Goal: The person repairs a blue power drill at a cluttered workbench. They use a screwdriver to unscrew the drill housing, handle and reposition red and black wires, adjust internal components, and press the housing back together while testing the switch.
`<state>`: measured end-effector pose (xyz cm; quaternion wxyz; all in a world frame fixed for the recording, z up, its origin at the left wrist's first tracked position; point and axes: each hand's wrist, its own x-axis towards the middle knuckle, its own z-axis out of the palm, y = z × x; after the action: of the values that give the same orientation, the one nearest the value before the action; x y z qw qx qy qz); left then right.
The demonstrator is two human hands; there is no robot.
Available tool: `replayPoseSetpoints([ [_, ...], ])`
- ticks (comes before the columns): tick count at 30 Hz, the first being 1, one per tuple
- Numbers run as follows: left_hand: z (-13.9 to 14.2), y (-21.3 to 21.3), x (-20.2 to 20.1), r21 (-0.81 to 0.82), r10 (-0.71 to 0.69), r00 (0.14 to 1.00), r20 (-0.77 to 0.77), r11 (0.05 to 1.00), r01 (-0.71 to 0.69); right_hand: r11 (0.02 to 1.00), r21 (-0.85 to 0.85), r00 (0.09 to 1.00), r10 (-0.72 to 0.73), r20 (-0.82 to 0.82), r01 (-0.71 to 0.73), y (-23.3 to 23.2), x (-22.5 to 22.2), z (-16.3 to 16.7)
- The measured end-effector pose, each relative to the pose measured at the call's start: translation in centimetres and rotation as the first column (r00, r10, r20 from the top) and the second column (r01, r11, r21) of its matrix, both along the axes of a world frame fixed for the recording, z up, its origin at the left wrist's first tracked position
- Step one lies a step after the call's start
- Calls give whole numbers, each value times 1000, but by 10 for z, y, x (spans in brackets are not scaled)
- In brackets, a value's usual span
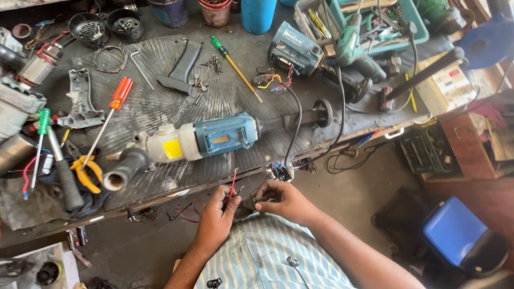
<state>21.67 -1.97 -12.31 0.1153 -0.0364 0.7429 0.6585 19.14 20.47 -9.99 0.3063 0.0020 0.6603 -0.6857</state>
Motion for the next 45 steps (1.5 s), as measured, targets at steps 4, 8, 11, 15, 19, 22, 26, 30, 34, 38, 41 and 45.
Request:
replayPoseSetpoints([
  [4,-14,29,-30,17,242,961,-136,970,-242,992,-124,980,-7,200,32,15,-36,-17],
  [8,-33,44,-53,232,338,937,-93,922,-309,922,358,939,245,-240,-149,22,-62,-8],
  [11,-42,44,-69,333,375,926,-36,878,-343,912,399,848,287,-446,-99,25,-89,6],
  [15,-40,43,-84,332,349,936,-38,888,-318,866,500,825,286,-488,-4,16,-112,19],
  [19,-34,44,-95,186,316,947,-57,935,-300,890,427,773,157,-614,158,4,-118,21],
  [22,-32,41,-100,232,297,955,28,927,-295,901,399,738,154,-657,167,0,-117,18],
  [26,-32,33,-107,334,192,972,131,915,-226,873,428,673,172,-719,233,-6,-119,8],
  [30,-31,25,-109,389,121,931,345,884,-259,853,410,391,274,-879,323,-6,-124,-1],
  [34,-27,16,-113,422,27,913,407,881,-214,854,389,188,343,-920,344,-2,-130,-3],
  [38,-22,4,-117,467,-74,934,349,878,-105,841,387,134,364,-922,379,-8,-130,-1],
  [41,-20,-1,-120,475,-112,920,376,876,-87,816,397,116,385,-915,420,-14,-129,-1],
  [45,-20,-2,-122,468,-88,886,456,870,-155,791,433,113,429,-896,432,-19,-130,-4],
])
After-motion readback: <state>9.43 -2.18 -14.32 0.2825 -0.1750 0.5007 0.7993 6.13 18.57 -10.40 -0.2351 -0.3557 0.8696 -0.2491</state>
